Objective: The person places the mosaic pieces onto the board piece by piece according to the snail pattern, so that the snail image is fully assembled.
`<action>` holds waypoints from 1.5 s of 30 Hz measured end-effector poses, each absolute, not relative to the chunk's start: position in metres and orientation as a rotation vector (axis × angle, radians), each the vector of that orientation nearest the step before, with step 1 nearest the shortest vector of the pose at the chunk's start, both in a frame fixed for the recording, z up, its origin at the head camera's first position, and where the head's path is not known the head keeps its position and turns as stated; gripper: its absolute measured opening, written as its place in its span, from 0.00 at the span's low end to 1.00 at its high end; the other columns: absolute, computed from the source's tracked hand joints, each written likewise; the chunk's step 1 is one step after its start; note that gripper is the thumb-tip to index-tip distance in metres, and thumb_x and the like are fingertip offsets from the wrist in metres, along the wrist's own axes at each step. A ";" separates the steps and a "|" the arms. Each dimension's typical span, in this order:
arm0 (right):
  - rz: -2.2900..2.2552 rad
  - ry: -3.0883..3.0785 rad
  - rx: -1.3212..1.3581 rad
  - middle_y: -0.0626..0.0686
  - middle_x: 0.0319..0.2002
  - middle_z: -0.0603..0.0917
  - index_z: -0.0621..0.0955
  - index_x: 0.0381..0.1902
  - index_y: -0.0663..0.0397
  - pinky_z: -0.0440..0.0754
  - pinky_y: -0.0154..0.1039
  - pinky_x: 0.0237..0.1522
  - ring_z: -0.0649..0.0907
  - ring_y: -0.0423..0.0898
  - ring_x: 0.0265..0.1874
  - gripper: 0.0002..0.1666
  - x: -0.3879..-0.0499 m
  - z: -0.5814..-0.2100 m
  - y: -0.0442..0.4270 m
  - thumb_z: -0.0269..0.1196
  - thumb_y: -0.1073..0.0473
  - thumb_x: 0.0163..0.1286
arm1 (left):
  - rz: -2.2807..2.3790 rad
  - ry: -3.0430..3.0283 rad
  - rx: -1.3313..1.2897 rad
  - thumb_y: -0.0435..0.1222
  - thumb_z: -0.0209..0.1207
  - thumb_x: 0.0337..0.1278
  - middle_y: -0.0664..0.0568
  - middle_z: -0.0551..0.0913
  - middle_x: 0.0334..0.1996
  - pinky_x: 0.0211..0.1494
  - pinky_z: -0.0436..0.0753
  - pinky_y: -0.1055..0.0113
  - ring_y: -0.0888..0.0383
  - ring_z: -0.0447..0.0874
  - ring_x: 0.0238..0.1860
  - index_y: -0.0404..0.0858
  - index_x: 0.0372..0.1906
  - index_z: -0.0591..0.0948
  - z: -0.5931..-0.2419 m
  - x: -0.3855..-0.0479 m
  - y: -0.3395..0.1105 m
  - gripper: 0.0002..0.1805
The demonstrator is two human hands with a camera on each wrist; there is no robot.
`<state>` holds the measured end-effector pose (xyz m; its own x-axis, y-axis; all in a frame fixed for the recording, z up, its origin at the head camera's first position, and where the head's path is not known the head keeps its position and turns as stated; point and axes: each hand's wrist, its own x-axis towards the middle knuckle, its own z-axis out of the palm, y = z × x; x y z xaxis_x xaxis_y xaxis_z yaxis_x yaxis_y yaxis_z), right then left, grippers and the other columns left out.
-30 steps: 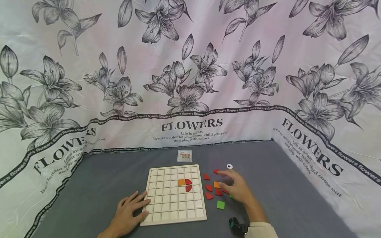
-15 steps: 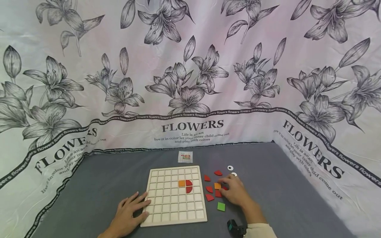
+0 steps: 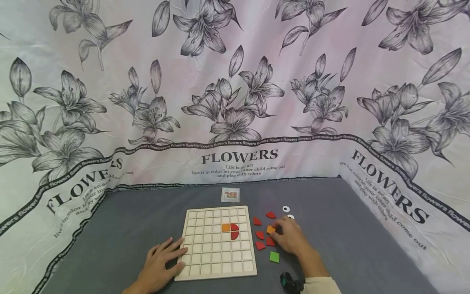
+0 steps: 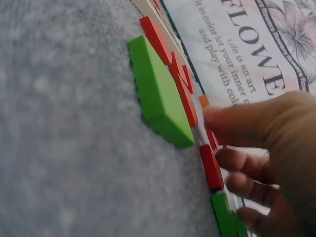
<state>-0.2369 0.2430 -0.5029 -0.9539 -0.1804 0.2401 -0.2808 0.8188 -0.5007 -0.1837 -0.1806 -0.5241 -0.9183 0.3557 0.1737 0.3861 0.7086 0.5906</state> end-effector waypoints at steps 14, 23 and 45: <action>1.575 -2.338 0.210 0.57 0.40 0.84 0.83 0.50 0.63 0.81 0.34 0.32 0.83 0.44 0.34 0.18 -0.211 -0.471 0.251 0.67 0.58 0.66 | -0.978 -2.883 -0.607 0.57 0.54 0.64 0.52 0.69 0.67 0.61 0.48 0.31 0.39 0.57 0.69 0.49 0.58 0.82 -0.526 -0.182 -0.180 0.25; 1.946 -1.860 0.490 0.51 0.44 0.85 0.77 0.50 0.80 0.81 0.32 0.42 0.83 0.43 0.42 0.15 -0.191 -0.420 0.246 0.59 0.77 0.65 | -0.947 -2.847 -0.622 0.57 0.54 0.64 0.52 0.70 0.67 0.61 0.49 0.32 0.39 0.59 0.68 0.50 0.58 0.82 -0.526 -0.183 -0.181 0.24; 1.794 -1.481 1.224 0.66 0.46 0.79 0.72 0.51 0.88 0.78 0.34 0.41 0.76 0.51 0.41 0.20 -0.168 -0.364 0.191 0.59 0.82 0.61 | -0.965 -2.862 -0.603 0.57 0.55 0.64 0.52 0.69 0.67 0.61 0.48 0.32 0.39 0.57 0.69 0.49 0.58 0.83 -0.524 -0.182 -0.180 0.25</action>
